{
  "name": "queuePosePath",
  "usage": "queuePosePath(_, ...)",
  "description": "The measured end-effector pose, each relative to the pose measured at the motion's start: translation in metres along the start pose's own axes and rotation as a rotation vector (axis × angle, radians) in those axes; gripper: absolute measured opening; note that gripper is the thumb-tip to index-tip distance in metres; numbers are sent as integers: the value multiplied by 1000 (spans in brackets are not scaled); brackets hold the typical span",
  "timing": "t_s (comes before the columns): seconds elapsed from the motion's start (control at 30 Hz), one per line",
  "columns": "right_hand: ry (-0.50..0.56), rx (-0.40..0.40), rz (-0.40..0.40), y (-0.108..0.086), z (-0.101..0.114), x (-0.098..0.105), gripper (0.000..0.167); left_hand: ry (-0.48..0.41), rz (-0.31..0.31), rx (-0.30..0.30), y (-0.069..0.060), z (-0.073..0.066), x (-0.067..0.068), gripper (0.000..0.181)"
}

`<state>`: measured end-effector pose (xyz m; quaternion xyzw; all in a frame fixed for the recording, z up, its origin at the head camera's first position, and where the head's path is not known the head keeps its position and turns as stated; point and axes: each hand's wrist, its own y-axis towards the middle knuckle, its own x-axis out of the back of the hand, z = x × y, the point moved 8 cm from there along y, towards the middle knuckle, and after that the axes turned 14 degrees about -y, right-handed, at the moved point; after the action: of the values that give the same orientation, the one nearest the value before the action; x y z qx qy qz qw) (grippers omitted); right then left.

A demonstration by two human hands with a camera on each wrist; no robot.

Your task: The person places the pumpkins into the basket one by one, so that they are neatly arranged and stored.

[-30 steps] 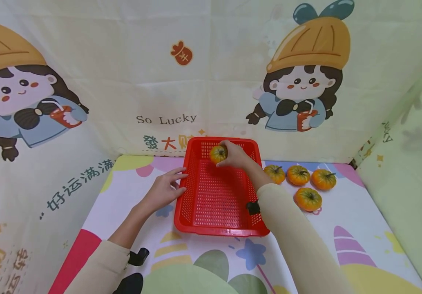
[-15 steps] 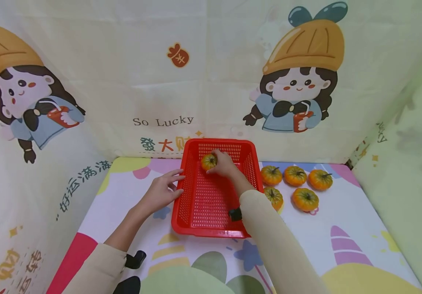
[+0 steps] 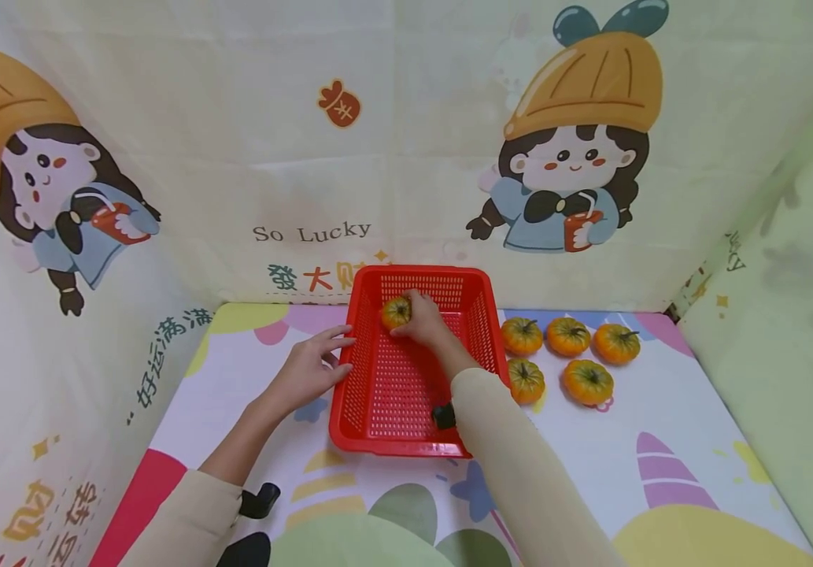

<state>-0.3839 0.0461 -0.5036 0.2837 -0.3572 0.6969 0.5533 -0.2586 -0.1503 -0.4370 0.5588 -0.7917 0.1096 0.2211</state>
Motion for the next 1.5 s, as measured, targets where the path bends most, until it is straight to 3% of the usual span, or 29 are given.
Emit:
queuePosePath(0.43, -44, -3, -17, 0, 2, -5, 76, 9, -5, -5, -1, -2, 0, 50)
queuePosePath(0.97, -19, -20, 1, -5, -1, -6, 85, 21, -9, 9, -1, -1, -4, 51)
queuePosePath(1.17, -24, -43, 12, -6, -2, -1, 92, 17, -8, 14, -3, 0, -4, 51)
queuePosePath(1.5, -81, -14, -3, -13, 6, 22, 96, 25, -12, -13, -2, -1, -1, 50)
